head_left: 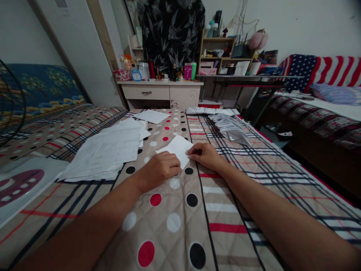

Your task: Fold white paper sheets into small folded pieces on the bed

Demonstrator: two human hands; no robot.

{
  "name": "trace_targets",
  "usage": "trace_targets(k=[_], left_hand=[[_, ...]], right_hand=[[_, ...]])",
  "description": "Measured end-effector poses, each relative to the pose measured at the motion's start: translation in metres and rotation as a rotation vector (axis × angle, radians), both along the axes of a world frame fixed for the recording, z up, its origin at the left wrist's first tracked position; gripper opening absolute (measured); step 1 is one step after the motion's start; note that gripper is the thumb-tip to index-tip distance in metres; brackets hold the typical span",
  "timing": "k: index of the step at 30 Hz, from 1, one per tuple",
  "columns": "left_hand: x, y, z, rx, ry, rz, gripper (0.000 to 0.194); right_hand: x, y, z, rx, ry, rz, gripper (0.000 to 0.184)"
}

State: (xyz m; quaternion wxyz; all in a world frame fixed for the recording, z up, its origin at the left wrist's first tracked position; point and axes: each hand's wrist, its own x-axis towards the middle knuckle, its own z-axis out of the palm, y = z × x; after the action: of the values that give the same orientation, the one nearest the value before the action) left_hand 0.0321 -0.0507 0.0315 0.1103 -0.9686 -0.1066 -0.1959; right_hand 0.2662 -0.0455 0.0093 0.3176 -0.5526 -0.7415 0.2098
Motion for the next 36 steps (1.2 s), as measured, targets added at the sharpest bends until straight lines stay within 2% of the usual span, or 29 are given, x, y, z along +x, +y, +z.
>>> trace_targets(k=[6, 14, 23, 36], left_hand=[[0.004, -0.004, -0.002, -0.020, -0.001, -0.028, 0.016], [0.004, -0.005, -0.004, -0.083, -0.042, -0.056, 0.021], [0.000, -0.003, -0.006, -0.267, -0.139, -0.051, 0.019], [-0.004, 0.001, -0.011, -0.437, -0.224, 0.002, 0.017]], right_hand=[[-0.003, -0.001, 0.004, -0.067, -0.015, -0.037, 0.010], [-0.017, -0.003, 0.019, -0.083, -0.231, -0.183, 0.025], [-0.005, 0.000, 0.013, -0.176, -0.031, -0.085, 0.013], [-0.005, -0.003, 0.015, -0.197, -0.013, -0.065, 0.005]])
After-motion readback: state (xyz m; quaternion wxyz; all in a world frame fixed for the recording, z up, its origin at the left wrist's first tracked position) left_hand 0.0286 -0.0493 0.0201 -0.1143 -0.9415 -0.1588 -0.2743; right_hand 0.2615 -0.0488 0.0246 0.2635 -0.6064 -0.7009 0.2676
